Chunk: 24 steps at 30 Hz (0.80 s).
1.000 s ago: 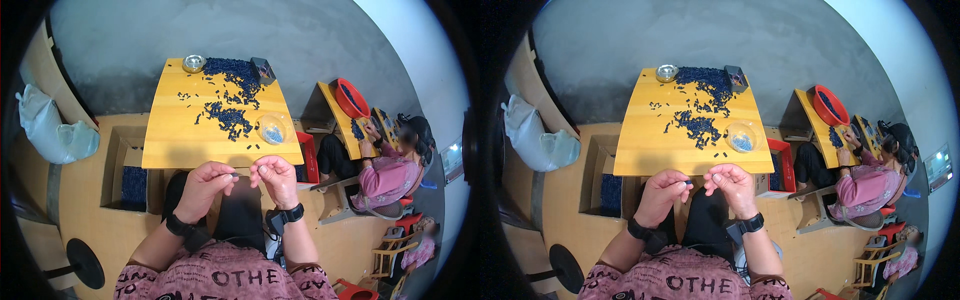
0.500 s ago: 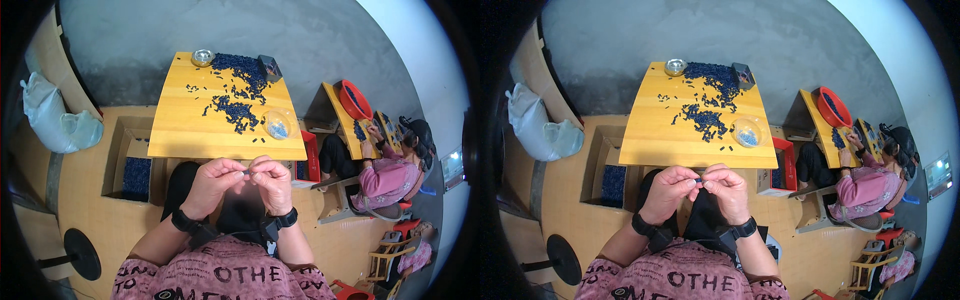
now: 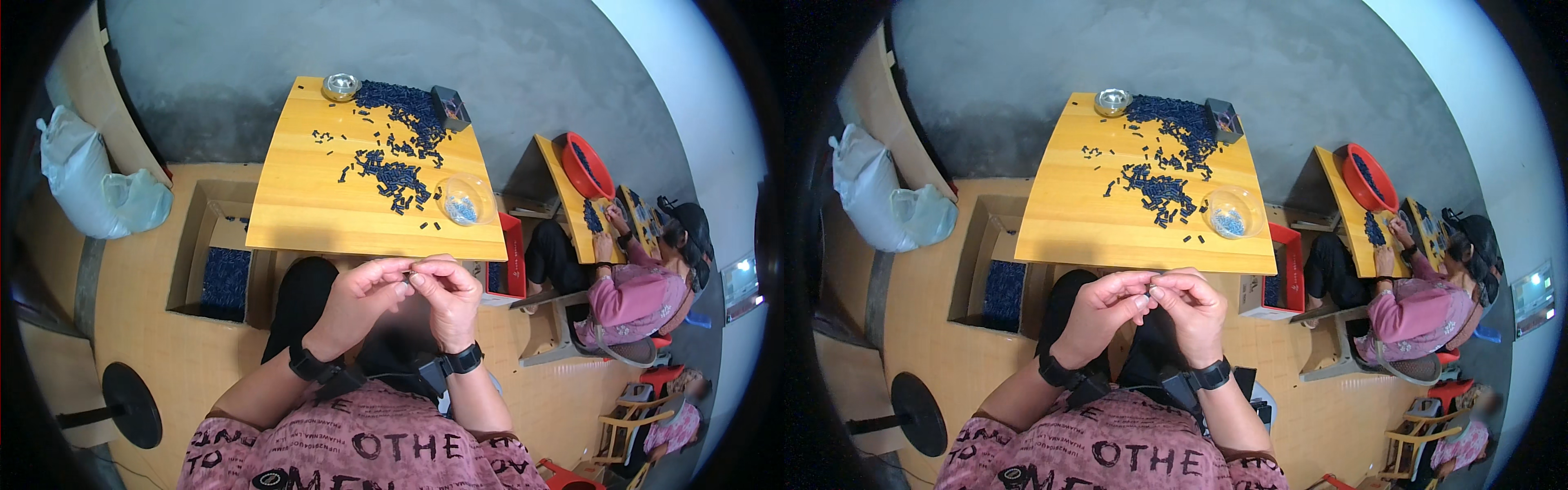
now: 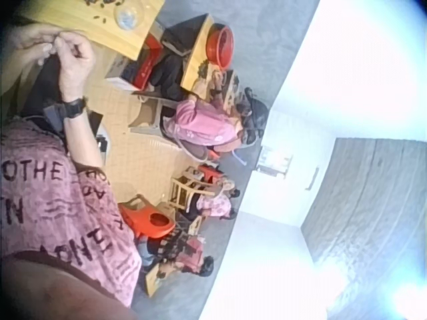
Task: Assembling and inspecting small black rubber or plastic components at a workstation in a manufacturing environment.
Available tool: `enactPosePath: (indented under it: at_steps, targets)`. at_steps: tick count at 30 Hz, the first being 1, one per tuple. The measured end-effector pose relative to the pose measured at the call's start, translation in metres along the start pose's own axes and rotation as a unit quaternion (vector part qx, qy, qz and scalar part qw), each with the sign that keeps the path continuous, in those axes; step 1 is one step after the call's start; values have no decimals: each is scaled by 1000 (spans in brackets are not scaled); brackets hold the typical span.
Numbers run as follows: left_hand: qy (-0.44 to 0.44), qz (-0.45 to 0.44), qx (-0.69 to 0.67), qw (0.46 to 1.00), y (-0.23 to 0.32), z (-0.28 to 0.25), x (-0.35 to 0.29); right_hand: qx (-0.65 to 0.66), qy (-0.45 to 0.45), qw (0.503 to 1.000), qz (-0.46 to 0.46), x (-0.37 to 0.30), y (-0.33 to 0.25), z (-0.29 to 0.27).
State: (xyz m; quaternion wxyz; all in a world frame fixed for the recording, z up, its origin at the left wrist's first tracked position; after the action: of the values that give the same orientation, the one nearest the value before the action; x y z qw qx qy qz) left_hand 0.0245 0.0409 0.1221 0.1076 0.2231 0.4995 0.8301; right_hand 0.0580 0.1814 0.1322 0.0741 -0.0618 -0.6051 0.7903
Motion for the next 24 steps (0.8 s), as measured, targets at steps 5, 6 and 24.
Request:
enactPosePath:
  at_steps: [5,6,24]
  targets:
    - [8,-31,-22,999,-5,-10,2,-24,41,998,-52,1,0,-9]
    - [33,-48,-70,996,-8,-13,2,-12,36,999,-14,0,5,-8]
    - [84,-83,-248,962,-30,-22,-1,-110,26,993,-31,-1,2,7]
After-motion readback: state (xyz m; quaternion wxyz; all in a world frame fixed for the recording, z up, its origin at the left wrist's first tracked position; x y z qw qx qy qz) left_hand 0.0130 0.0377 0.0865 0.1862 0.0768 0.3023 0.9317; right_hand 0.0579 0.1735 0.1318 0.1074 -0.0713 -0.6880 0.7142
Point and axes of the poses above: each hand's wrist, its own x-axis towards the middle knuckle, its own z-axis out of the palm, y = z × x, the point moved 6 cm from there along x, towards the middle knuckle, and after that the axes turned 14 degrees about z, right-handed, at the moved point
